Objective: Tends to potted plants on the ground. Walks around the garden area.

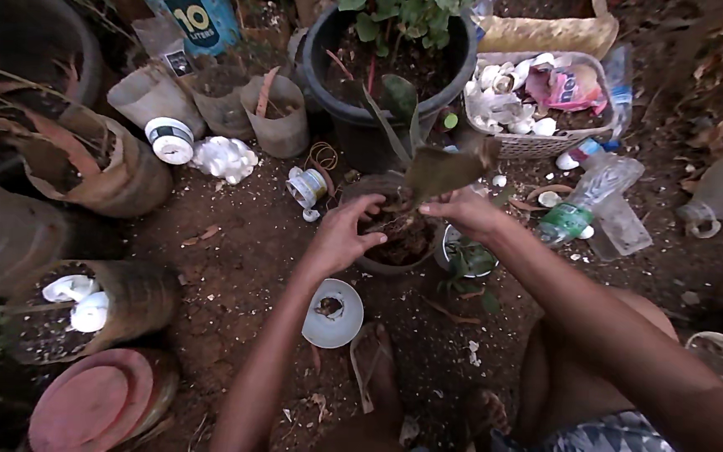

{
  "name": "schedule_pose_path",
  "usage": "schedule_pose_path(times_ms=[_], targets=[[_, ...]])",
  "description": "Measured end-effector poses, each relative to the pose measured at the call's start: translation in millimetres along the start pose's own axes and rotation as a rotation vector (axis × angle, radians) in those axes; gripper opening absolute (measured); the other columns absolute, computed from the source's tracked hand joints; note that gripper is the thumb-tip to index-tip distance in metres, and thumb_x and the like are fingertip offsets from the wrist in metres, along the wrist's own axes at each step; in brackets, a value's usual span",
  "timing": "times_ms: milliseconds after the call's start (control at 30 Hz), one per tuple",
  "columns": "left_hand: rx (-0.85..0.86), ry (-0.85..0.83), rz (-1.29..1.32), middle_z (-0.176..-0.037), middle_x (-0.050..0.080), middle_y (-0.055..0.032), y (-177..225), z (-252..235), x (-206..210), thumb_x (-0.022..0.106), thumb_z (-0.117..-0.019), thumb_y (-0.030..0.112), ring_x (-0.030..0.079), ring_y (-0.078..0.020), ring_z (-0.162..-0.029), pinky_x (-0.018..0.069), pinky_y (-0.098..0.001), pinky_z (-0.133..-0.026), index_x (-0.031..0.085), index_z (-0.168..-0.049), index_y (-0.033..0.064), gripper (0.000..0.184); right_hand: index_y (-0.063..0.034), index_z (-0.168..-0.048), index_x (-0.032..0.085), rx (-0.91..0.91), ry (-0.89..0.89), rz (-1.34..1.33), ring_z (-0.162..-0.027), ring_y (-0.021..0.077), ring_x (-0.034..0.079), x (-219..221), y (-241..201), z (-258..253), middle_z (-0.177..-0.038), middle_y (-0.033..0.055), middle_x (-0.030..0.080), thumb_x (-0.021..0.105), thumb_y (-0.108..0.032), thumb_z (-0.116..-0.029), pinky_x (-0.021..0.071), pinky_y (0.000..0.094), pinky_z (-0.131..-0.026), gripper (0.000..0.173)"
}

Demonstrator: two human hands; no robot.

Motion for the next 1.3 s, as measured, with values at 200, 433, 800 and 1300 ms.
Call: schedule_pose_path(times_ms=[200, 433, 800, 1300], targets=[[-0.03, -0.036, -0.142, -0.132, 0.065, -0.0158, -14.5, -1.2, 0.9, 0.085, -0.085, 0.014, 0.064, -0.0342, -0.119, 0.0513, -0.055, -0.102, 0.062, -0.138, 0.0075, 0.058, -0.0038, -0.111, 0.063, 0.004, -0.056, 0.057, -0.085, 0.002, 0.069, -10.1, 14.5, 3.0, -0.093, -0.0023, 0.073, 0.06, 0.011, -0.0887, 0.0583, 0.0209, -0.081, 0.027], [0.005, -0.028, -0.182, -0.121, 0.071, -0.0152, -16.5, 5.8, 10.5, 0.082, -0.088, 0.012, 0.067, -0.0339, -0.114, 0.0529, -0.0566, -0.099, 0.073, -0.122, 0.0063, 0.035, -0.0014, -0.111, 0.062, 0.049, -0.055, 0.057, -0.081, 0.0017, 0.069, -11.9, 15.9, 12.3, -0.093, -0.0014, 0.073, 0.058, 0.019, -0.0883, 0.0585, 0.0188, -0.076, 0.03], [0.099, 0.09, -0.172, -0.096, 0.074, -0.0113, -3.3, 6.5, 5.0, 0.077, -0.0909, 0.006, 0.071, -0.0273, -0.091, 0.0572, -0.049, -0.085, 0.076, -0.096, 0.0061, 0.005, -0.0065, -0.105, 0.072, -0.088, -0.119, -0.024, -0.094, 0.0096, 0.072, -26.7, 20.3, 21.3, -0.11, 0.0037, 0.076, 0.053, 0.015, -0.0832, 0.0604, 0.0245, -0.08, 0.036], [0.032, 0.041, -0.279, -0.127, 0.07, -0.016, -15.5, -14.4, -9.8, 0.067, -0.0907, -0.007, 0.063, -0.0366, -0.121, 0.0488, -0.0551, -0.104, 0.073, -0.124, 0.0051, 0.036, 0.0005, -0.108, 0.068, -0.071, -0.004, 0.09, -0.094, 0.0109, 0.072, -43.0, 26.3, 14.8, -0.106, 0.0059, 0.076, 0.057, 0.017, -0.0825, 0.0602, 0.029, -0.085, 0.032]])
Point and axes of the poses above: each hand's wrist, its own z-axis away from the middle knuckle, its own x-axis out of the palm, y = z × x, the point moved 1 cm from there along -z, towards the middle knuckle
